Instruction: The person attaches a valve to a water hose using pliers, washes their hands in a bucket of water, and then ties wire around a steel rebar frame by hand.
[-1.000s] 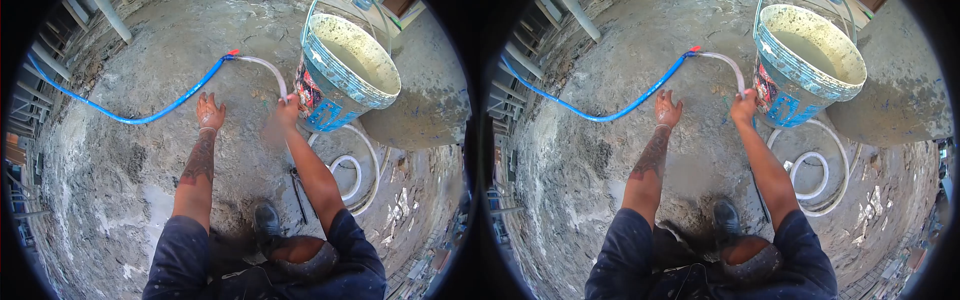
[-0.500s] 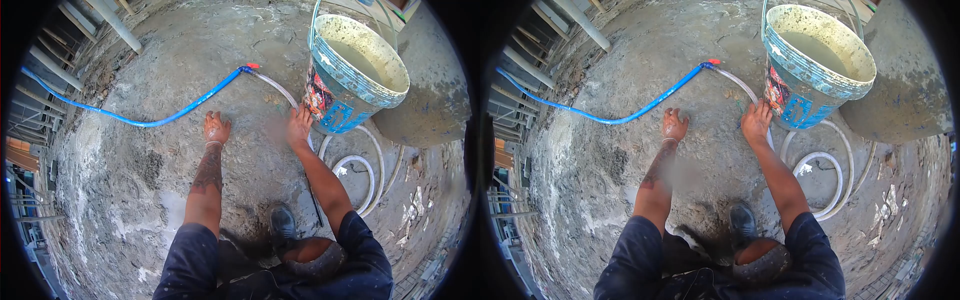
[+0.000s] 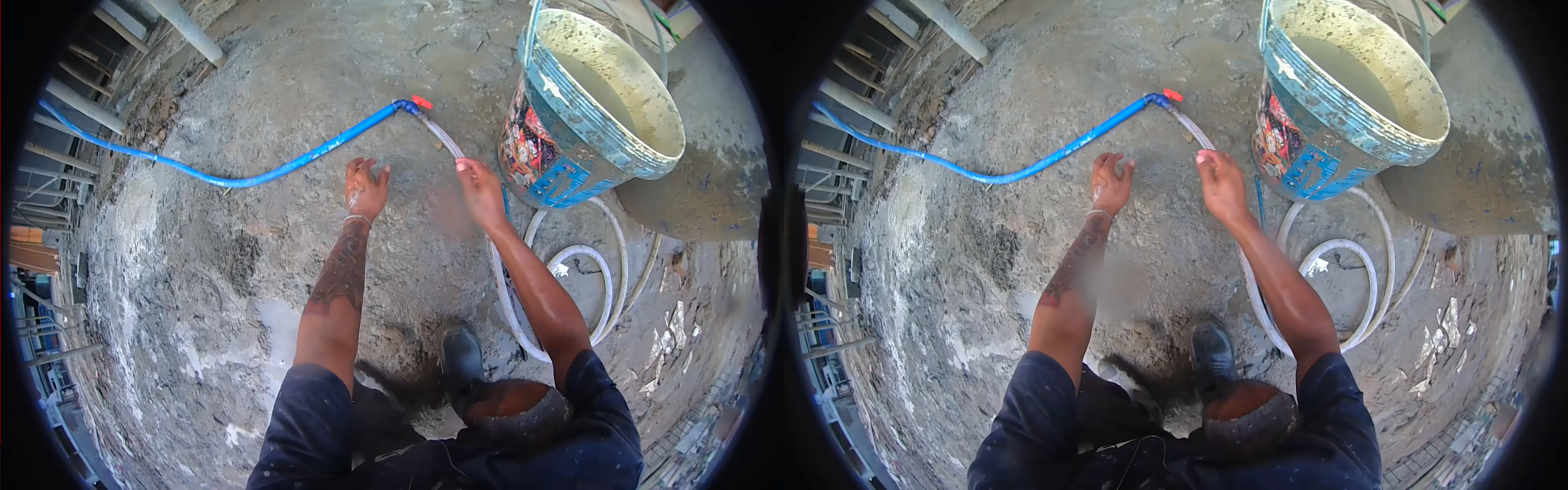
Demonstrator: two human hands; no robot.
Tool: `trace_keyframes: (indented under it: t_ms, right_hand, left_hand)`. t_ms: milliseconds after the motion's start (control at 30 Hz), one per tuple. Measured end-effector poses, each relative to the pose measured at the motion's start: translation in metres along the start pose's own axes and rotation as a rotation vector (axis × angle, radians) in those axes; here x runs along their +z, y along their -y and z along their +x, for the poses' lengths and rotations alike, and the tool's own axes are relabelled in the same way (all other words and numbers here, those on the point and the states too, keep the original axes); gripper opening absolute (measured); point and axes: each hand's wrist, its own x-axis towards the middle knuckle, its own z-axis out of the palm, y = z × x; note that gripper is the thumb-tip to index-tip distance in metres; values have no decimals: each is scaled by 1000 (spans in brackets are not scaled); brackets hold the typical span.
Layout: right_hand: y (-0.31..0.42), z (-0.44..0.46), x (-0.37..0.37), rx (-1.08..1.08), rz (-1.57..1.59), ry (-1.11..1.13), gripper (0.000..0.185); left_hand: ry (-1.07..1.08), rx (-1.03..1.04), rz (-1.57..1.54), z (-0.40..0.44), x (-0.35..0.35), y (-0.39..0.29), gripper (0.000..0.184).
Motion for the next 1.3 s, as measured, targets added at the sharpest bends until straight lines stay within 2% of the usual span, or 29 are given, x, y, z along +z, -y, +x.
trace_keyframes:
  t_ms: [33,67,100,133,200,233,267,333,367,400,467,500,533,567,600,633,667,733,767,800,833,867,900,967,1033,1067,1133,1267,1300]
  right_hand:
    - [2,-4,0,23,-2,24,23]
    - [6,-10,-4,133,202,69,23]
    - [10,-19,-13,254,400,97,24]
    - [21,-30,-24,302,384,93,24]
    - [49,-51,-45,382,-205,422,17]
    - [44,-69,-49,487,-112,465,10]
    - [58,-79,-60,533,-104,464,10]
    - [97,-97,-81,169,18,221,15]
    - [137,-89,-98,303,33,152,14]
    - [167,-76,-118,328,41,148,14]
    - [209,-42,-160,275,97,114,12]
    - [223,-17,-180,286,9,42,12]
    - [222,10,-194,299,-77,-26,14]
    - [201,36,-202,285,-12,-132,28]
    - [194,69,-213,411,-183,-90,38]
    - [170,98,-217,391,-248,-55,43]
    - [139,122,-223,547,-352,142,34]
    - [52,133,-215,270,-656,215,32]
    - [42,140,-210,291,-660,236,32]
    - [39,147,-207,385,-888,513,32]
    - [35,143,-206,478,-1110,802,34]
    - [30,134,-204,503,-1122,825,34]
    - [27,130,-202,461,-1039,846,32]
    - [24,133,-200,434,-966,874,31]
    - [32,136,-198,1090,-477,674,30]
    - [30,140,-197,1093,-491,679,30]
    - [22,145,-203,465,-1123,954,32]
    - [8,140,-201,447,-1146,927,32]
    - [32,144,-200,629,-1064,690,32]
  left_hand:
    - [8,-99,-214,2,-4,-11,38]
    - [18,-199,-428,2,-11,-23,38]
    - [-35,-224,-472,-4,-15,-34,31]
    - [8,-250,-476,-17,-17,-38,31]
    - [104,-298,-415,-49,-37,-43,24]
    - [144,-257,-348,-71,-49,-40,22]
    - [177,-211,-281,-94,-63,-33,21]
    - [350,-308,-189,-137,-114,-25,20]
    - [292,-306,-89,-160,-144,-21,19]
    - [424,-546,-18,-169,-184,-26,25]
    - [604,-425,243,-216,-257,-5,33]
    - [629,-292,422,-235,-293,-6,31]
    - [735,-465,524,-240,-328,-21,28]
    - [771,-459,580,-241,-359,-39,29]
    - [809,-455,637,-244,-387,-54,29]
    - [806,-577,595,-256,-407,-56,30]
    - [796,-700,544,-265,-417,-55,31]
    - [849,-668,473,-269,-426,-63,32]
    - [793,-671,378,-269,-422,-64,30]
    - [742,-670,281,-269,-415,-65,29]
    - [708,-786,171,-259,-404,-74,29]
    - [663,-904,60,-249,-393,-82,29]
    - [690,-785,131,-259,-381,-74,28]
    - [693,-816,87,-244,-343,-78,28]
    - [684,-872,10,-243,-338,-83,28]
    - [668,-869,-63,-238,-327,-81,28]
    - [695,-893,-45,-232,-316,-83,27]
    - [611,-892,-174,-224,-316,-87,27]
    - [614,-875,-168,-225,-324,-88,27]
